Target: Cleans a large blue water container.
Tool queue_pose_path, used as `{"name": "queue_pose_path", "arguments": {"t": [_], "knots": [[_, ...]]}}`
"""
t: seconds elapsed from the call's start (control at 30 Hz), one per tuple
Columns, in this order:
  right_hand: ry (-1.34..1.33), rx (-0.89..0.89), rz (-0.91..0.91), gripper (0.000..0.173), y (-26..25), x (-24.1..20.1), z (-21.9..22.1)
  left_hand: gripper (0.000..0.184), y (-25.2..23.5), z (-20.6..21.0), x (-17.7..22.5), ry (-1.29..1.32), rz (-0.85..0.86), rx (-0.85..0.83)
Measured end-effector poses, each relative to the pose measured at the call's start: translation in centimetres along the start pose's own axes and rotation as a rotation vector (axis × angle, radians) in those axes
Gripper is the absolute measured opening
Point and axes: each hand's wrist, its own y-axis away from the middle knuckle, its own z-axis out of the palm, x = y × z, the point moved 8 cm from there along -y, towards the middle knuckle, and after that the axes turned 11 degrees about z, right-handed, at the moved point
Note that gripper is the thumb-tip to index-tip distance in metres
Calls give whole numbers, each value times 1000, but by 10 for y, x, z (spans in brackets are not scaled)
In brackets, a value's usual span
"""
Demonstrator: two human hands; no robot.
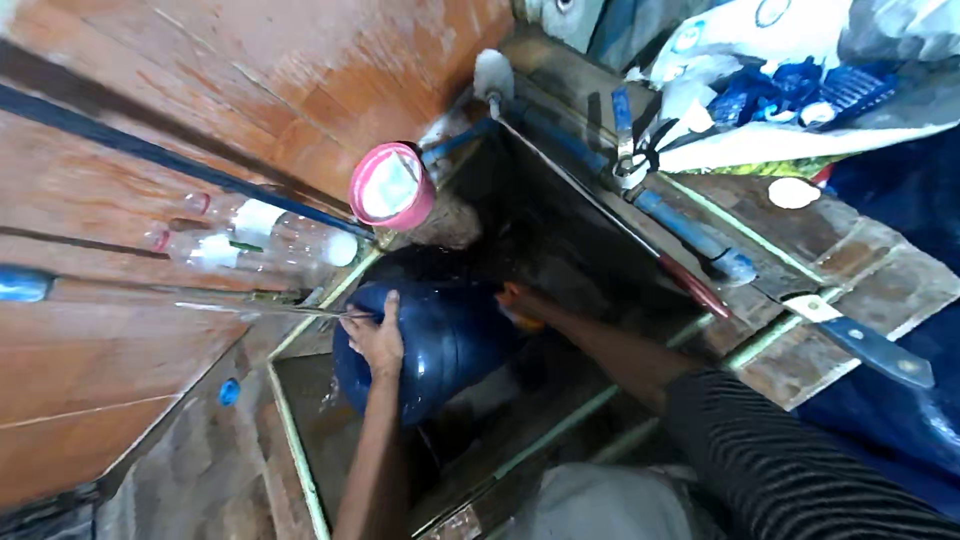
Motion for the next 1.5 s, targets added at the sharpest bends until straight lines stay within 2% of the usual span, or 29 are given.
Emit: {"name": "queue_pose_path", "arguments": {"t": [0.07,0.1,0.17,0.2,0.23,0.3,0.37,0.4,0.43,0.5,0.53,0.6,0.67,0.7,0.8,0.87,0.93,0.97,1.07,1.1,1.17,1.23,1.27,1.37,1.4,1.43,1.5], "knots": [[169,-66,120,52,3,26,-6,99,5,4,6,-57,-4,-16],[205,-43,166,52,11,21,-18,102,13,9,13,-61,45,-55],[269,90,205,51,32,-19,-48,105,33,18,32,-28,187,-161],[290,171,128,48,42,-51,-57,105,47,23,42,-10,258,-231],[319,245,-24,45,56,-90,-59,102,63,27,52,12,322,-309],[399,358,-464,39,89,-168,-35,95,101,35,70,16,462,-445],[529,304,-832,37,109,-223,20,79,136,39,83,-14,599,-493],[629,194,-884,37,112,-238,51,79,152,39,84,-1,670,-485],[754,86,-857,41,108,-245,77,75,165,37,81,0,738,-439],[862,-6,-715,52,93,-244,100,58,178,27,62,-56,806,-218],[852,-12,-630,57,89,-243,100,57,177,17,45,-110,747,-89],[791,18,-496,66,89,-238,95,74,159,-3,-1,-246,464,65],[696,62,-399,71,96,-222,87,82,135,-19,-40,-301,201,109],[660,69,-355,72,103,-214,81,84,120,-23,-48,-309,128,111],[734,-23,-269,67,126,-193,57,83,70,-24,-32,-191,-11,27],[748,1,-260,56,130,-180,23,81,41,-17,-13,-58,19,-26],[752,153,-264,48,127,-170,-28,80,26,-10,0,34,122,-12],[755,239,-270,45,123,-164,-58,83,24,-8,1,25,117,9],[765,460,-258,41,113,-140,-147,87,28,-1,-6,-157,-60,-62],[748,544,-252,38,112,-132,-176,85,35,5,0,-200,-17,-101],[736,623,-207,38,113,-122,-217,83,56,15,18,-216,208,-94],[719,675,-184,38,118,-113,-245,85,73,12,26,-160,378,-17],[709,681,-180,38,122,-107,-253,84,74,5,17,-145,346,27],[722,707,-184,37,134,-96,-263,85,52,-18,-38,-212,-73,120],[726,719,-203,37,135,-94,-264,85,45,-19,-43,-201,-130,116],[721,726,-219,37,137,-92,-265,80,41,-19,-38,-159,-88,123],[709,735,-244,37,138,-93,-266,60,36,-18,-15,-9,156,123]]}}
